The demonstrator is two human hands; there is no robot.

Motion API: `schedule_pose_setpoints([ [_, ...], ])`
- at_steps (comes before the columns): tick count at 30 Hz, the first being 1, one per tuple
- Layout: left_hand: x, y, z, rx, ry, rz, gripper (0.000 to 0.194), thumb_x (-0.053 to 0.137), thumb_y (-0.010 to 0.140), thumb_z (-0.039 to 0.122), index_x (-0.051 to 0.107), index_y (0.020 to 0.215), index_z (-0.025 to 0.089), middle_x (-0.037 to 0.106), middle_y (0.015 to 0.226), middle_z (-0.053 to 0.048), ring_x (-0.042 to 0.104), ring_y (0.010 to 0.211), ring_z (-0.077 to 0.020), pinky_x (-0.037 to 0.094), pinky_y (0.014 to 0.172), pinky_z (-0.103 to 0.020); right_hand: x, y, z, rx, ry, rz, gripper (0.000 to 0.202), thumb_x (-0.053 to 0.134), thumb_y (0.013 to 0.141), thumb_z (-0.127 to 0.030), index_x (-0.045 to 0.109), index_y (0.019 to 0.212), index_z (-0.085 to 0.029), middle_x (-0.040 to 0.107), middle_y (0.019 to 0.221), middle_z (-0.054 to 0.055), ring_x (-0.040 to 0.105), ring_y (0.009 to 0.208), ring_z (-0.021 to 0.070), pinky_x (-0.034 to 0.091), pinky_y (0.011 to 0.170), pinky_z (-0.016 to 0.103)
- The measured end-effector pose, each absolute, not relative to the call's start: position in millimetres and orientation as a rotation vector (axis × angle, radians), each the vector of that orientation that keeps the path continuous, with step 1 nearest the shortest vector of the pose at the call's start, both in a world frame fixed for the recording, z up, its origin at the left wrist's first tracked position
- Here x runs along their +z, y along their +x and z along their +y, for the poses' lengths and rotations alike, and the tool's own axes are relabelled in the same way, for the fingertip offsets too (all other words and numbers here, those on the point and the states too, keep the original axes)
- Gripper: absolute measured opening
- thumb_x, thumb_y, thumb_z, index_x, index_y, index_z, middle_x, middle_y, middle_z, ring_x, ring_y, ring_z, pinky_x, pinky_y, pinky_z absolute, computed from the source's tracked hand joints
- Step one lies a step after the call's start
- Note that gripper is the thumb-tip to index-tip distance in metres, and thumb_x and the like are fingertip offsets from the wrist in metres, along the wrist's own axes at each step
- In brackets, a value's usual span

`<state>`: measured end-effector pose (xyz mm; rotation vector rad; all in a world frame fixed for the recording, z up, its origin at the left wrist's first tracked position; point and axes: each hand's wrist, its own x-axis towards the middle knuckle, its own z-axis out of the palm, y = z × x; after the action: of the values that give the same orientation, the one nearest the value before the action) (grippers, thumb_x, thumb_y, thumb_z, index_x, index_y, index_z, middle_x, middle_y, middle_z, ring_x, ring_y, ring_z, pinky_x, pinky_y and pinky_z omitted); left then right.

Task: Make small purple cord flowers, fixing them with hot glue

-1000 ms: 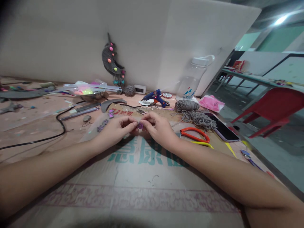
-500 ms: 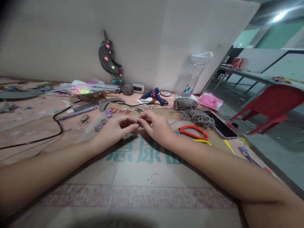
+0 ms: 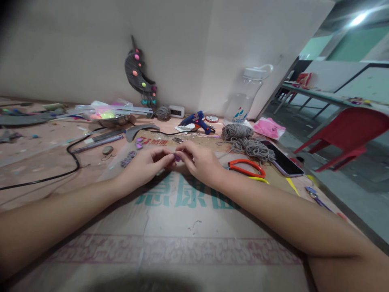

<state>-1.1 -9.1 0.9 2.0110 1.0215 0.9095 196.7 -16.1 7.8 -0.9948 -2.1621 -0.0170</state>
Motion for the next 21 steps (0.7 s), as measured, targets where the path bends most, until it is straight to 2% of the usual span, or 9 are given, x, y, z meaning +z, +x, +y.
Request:
schedule_pose_setpoints([
  [5, 0.8, -0.7, -9.9, 0.941, 1.981, 1.023, 0.028, 0.05, 0.091, 0.038, 0.067, 0.087, 0.017, 0.07, 0.082, -0.003, 0.062, 0.077, -0.0168, 0.045, 0.071, -0.027, 8.2, 197.0, -19.6, 0.045, -0.971, -2.153, 0.015, 0.052, 0.093, -0.024, 0.062, 0.103, -0.02, 0.069, 0.082, 0.003, 0.062, 0.068, 0.0135, 0.046, 0.065, 0.026],
  [12, 1.3, -0.8, -12.2, 1.011, 1.996, 1.011, 0.026, 0.049, 0.092, 0.035, 0.069, 0.091, 0.017, 0.07, 0.084, -0.002, 0.062, 0.077, -0.0155, 0.046, 0.071, -0.026, 12.1, 191.5, -23.1, 0.514, -1.115, -2.026, 0.02, 0.05, 0.093, -0.031, 0.057, 0.107, -0.018, 0.058, 0.059, -0.003, 0.055, 0.053, 0.0122, 0.042, 0.054, 0.025],
  [16, 0.8, -1.3, -12.5, 1.036, 2.01, 1.012, 0.026, 0.049, 0.092, 0.035, 0.068, 0.091, 0.018, 0.071, 0.084, -0.002, 0.063, 0.075, -0.0149, 0.046, 0.072, -0.025, 16.3, 187.6, -23.1, 0.8, -1.173, -1.875, 0.024, 0.053, 0.091, -0.035, 0.056, 0.107, -0.019, 0.056, 0.055, -0.005, 0.052, 0.049, 0.011, 0.039, 0.048, 0.022],
  [21, 2.7, -1.5, -14.3, 1.051, 2.051, 1.032, 0.025, 0.049, 0.092, 0.034, 0.069, 0.091, 0.018, 0.071, 0.084, -0.001, 0.063, 0.075, -0.0149, 0.047, 0.073, -0.025, 17.9, 183.0, -22.5, 1.062, -1.163, -1.778, 0.019, 0.055, 0.088, -0.033, 0.055, 0.1, -0.019, 0.058, 0.053, -0.006, 0.052, 0.046, 0.0098, 0.04, 0.046, 0.02],
])
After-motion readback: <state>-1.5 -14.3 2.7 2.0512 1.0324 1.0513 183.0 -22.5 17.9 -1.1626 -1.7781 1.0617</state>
